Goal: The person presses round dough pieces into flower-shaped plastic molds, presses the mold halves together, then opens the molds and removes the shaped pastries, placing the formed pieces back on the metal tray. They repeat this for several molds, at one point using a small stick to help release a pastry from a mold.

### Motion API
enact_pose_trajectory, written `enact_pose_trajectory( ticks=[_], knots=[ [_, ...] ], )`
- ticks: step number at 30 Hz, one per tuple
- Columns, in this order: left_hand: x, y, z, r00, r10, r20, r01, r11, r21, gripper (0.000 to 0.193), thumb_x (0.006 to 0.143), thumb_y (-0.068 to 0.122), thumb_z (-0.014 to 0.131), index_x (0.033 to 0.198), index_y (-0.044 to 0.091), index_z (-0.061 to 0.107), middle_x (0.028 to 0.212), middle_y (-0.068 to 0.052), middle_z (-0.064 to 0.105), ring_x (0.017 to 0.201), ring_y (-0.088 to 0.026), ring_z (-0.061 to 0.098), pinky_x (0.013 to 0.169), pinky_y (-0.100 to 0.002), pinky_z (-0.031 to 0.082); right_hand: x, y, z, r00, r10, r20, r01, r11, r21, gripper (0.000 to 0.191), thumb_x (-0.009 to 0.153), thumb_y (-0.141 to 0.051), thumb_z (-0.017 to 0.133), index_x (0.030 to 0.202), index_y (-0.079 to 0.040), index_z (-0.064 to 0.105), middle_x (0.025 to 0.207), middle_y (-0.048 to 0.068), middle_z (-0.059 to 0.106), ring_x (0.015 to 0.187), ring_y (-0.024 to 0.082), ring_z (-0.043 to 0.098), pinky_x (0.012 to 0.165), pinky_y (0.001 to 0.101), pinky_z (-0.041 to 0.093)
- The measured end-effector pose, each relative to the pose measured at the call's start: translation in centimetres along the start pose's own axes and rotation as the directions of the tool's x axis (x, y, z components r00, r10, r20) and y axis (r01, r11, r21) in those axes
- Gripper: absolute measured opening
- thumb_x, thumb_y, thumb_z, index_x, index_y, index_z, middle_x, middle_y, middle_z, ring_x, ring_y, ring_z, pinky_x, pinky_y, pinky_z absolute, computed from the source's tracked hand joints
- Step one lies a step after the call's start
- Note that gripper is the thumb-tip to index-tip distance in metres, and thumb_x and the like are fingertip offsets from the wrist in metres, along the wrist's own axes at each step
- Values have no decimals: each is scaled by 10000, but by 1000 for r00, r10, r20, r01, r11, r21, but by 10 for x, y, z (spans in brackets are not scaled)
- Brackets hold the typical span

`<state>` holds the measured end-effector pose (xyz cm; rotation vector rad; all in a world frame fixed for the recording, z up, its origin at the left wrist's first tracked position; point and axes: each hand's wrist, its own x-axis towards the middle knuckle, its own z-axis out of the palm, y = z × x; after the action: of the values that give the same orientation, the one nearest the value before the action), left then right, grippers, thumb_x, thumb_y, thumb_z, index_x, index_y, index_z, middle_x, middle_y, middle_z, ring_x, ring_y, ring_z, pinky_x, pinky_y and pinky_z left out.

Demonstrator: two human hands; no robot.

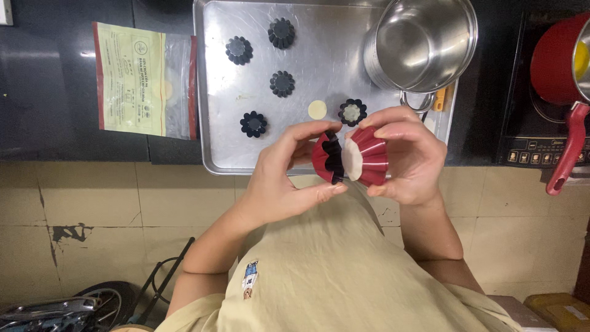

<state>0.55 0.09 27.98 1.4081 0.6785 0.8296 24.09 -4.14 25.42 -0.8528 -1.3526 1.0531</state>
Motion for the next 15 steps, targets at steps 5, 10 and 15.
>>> enact_pose_trajectory(
  ticks=[5,10,15],
  knots=[
    [-2,-2,-2,999,37,-4,-37,997,61,766,800,165,921,1442,18,530,1459,-142,613,1310,-219,664,1131,-371,590,5,-7,0,998,-42,42,49,984,-170,662,740,-383,922,1208,-25,621,1265,178,617,1122,239,670,957,336,579],
    [-1,0,-3,992,128,7,-128,981,144,769,790,182,932,1427,24,532,1475,-157,585,1339,-254,650,1113,-363,607,6,-8,0,998,-42,40,49,979,-200,669,724,-399,925,1188,-13,638,1282,176,630,1132,224,655,959,324,565],
    [1,2,-2,983,183,2,-179,962,207,737,809,189,929,1418,29,545,1461,-157,585,1344,-271,647,1110,-358,616,6,-8,3,999,-2,34,7,989,-147,672,746,-405,926,1207,-10,639,1285,176,618,1145,228,652,973,335,579]
  ],
)
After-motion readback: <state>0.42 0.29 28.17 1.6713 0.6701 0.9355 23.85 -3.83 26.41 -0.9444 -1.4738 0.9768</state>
